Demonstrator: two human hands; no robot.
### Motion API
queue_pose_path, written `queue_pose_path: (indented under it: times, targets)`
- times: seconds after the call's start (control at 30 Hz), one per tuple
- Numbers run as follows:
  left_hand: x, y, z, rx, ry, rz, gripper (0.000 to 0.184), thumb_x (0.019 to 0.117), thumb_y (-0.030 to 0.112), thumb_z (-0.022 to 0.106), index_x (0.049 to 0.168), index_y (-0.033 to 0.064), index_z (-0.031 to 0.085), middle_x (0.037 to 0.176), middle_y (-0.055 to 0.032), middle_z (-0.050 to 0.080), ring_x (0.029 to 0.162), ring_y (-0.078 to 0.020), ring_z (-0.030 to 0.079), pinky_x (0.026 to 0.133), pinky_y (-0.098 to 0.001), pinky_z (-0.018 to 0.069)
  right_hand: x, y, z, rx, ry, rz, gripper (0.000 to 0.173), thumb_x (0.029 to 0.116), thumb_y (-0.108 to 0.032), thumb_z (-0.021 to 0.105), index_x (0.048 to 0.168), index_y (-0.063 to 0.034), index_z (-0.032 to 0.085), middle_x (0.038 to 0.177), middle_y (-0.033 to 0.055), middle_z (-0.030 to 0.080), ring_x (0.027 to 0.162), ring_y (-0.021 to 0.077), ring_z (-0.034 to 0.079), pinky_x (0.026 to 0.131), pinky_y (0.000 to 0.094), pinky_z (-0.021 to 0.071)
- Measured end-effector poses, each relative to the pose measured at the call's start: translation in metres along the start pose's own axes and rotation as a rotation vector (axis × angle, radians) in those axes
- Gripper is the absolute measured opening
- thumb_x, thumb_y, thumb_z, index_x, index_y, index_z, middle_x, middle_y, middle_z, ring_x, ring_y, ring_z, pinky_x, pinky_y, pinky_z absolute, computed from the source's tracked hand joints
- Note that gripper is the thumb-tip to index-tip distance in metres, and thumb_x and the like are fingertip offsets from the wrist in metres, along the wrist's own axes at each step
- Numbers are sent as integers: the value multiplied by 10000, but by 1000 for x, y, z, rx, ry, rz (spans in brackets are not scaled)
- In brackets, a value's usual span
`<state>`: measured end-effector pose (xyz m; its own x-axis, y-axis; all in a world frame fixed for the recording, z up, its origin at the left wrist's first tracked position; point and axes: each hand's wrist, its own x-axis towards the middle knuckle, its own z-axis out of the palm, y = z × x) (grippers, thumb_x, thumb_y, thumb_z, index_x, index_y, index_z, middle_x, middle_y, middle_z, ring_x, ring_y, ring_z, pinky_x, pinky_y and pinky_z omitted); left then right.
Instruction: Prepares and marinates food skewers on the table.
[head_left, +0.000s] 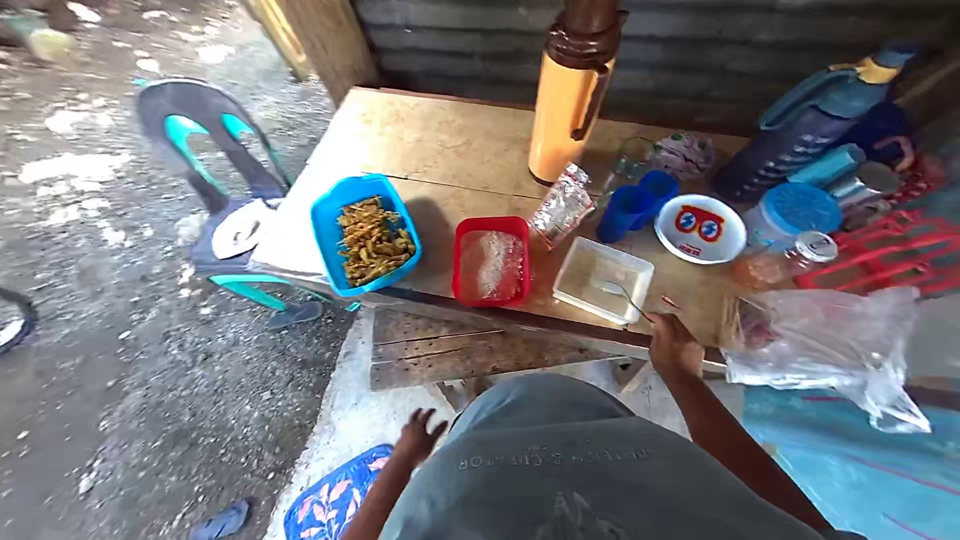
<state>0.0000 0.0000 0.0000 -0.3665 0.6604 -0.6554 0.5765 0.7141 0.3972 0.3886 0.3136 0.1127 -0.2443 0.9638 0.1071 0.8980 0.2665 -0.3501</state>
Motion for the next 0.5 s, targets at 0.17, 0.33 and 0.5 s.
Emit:
queue_pose_path:
  times: [0.17, 0.33, 0.5]
  targets:
    - [35, 5, -115, -247, 321, -58, 607, 1044, 301, 599, 1493, -72, 432, 1555, -368, 352, 1456, -506, 359, 1186, -605, 320, -8, -7, 21, -6, 161, 12, 305, 1022, -5, 495, 1206, -18, 739, 1163, 241, 730, 987, 475, 728, 760, 638, 576]
    - [66, -19, -211, -372, 563, -23, 646, 1068, 269, 546, 1550, -87, 305, 1582, -364, 308, 1486, -466, 327, 1207, -551, 298, -14, -40, 32, -12, 199, 235, 332, 1069, -75, 452, 1252, -44, 728, 1218, 257, 708, 1003, 520, 706, 773, 696, 539]
    - [84, -23, -282, -510, 674, 62, 599, 1088, 193, 493, 1568, -74, 257, 1591, -333, 315, 1450, -379, 417, 1178, -455, 365, -20, -69, 42, 1, 297, 387, 332, 1078, -122, 452, 1247, -29, 722, 1222, 271, 698, 1043, 509, 697, 811, 680, 534]
